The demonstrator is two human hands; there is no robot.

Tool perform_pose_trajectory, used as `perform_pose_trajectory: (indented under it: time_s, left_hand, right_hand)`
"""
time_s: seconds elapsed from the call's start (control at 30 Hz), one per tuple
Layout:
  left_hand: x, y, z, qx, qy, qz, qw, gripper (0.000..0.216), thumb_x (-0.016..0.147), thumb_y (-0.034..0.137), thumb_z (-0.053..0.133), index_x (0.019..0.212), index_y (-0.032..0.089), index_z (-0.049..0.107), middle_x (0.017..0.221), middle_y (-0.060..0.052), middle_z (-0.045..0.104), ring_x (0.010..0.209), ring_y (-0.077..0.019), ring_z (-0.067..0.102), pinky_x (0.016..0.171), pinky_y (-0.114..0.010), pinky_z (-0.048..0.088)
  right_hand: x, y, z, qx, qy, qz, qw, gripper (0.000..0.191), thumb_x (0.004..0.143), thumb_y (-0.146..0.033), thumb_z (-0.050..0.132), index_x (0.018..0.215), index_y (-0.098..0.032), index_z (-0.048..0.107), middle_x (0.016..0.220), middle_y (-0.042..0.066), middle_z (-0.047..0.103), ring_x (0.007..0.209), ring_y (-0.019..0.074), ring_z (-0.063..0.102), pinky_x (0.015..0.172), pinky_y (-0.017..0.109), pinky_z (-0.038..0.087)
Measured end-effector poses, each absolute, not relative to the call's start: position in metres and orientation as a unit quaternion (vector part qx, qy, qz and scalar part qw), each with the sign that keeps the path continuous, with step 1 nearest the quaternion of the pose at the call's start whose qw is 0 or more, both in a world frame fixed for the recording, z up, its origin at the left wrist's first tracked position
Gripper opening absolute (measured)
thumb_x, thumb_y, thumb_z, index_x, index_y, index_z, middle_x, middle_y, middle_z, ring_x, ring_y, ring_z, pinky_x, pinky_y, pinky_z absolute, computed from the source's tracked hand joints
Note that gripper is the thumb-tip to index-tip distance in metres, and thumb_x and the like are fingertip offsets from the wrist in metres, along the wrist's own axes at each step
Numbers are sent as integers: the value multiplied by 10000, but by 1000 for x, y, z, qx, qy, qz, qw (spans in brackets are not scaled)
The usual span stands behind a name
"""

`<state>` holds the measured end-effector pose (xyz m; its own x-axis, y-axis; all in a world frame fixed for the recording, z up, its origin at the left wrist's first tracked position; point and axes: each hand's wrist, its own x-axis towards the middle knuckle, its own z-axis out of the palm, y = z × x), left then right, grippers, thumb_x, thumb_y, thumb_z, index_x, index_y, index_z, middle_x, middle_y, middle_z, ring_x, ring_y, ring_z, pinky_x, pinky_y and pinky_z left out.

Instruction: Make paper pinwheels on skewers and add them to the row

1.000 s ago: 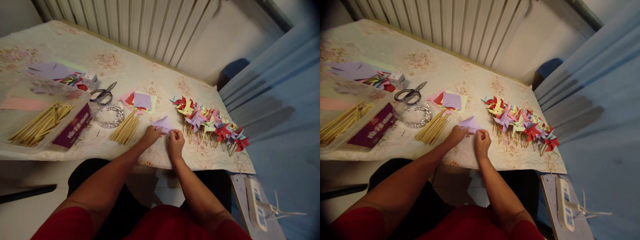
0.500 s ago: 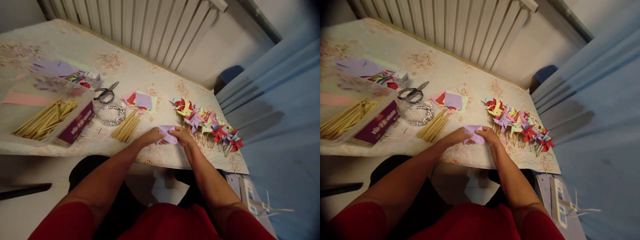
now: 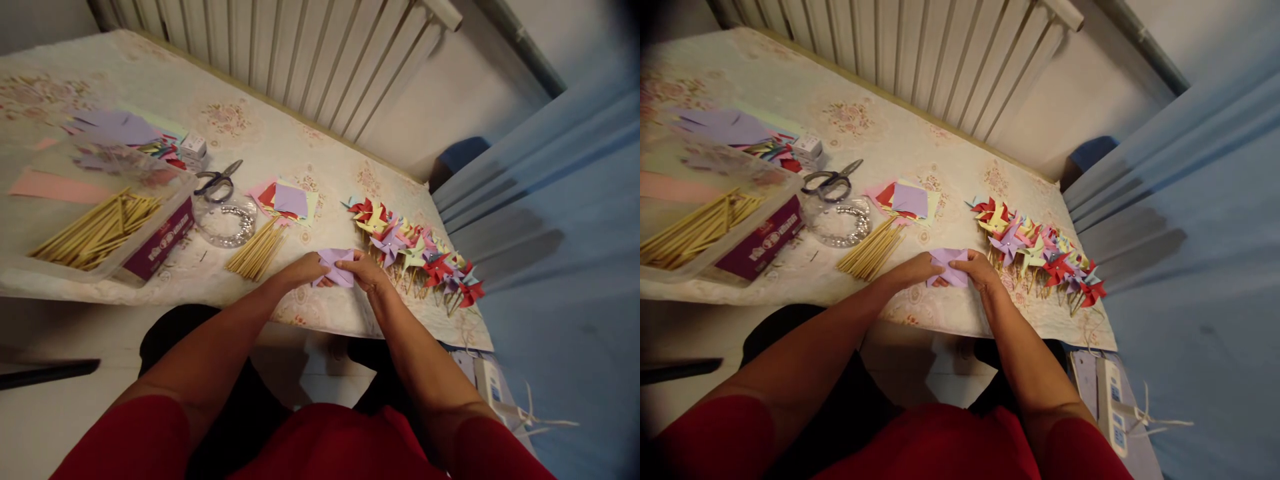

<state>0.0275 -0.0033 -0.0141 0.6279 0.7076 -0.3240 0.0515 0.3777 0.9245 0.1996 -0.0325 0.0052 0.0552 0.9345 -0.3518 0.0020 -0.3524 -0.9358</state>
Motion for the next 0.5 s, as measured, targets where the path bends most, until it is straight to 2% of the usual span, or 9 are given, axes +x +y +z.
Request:
perform_pose_trajectory:
  time_s: [0.2,0.4,0.5]
  left_hand:
    - [28,-1,-21,513,356,231,746,289,656,77,600,929,71,696,732,-109,727,591,-205,683,545,-276,507]
    - [27,0,-26,514,355,225,748,260,659,77,595,902,85,686,673,-77,710,602,-190,690,558,-251,511]
    - [29,0,-27,507,367,221,748,281,663,72,600,934,93,676,684,-68,709,619,-196,696,577,-261,517]
  right_hand:
    - [199,-31,3,-624,-413,537,388,400,462,-291,875,807,-145,735,734,23,744,608,157,630,655,302,514]
    - [196,-32,2,-650,-429,503,373,267,494,-275,810,712,-150,717,651,3,711,562,146,589,593,280,476]
    - [192,-33,1,-649,-418,505,387,261,498,-276,794,720,-167,711,655,-12,710,566,146,591,594,275,476]
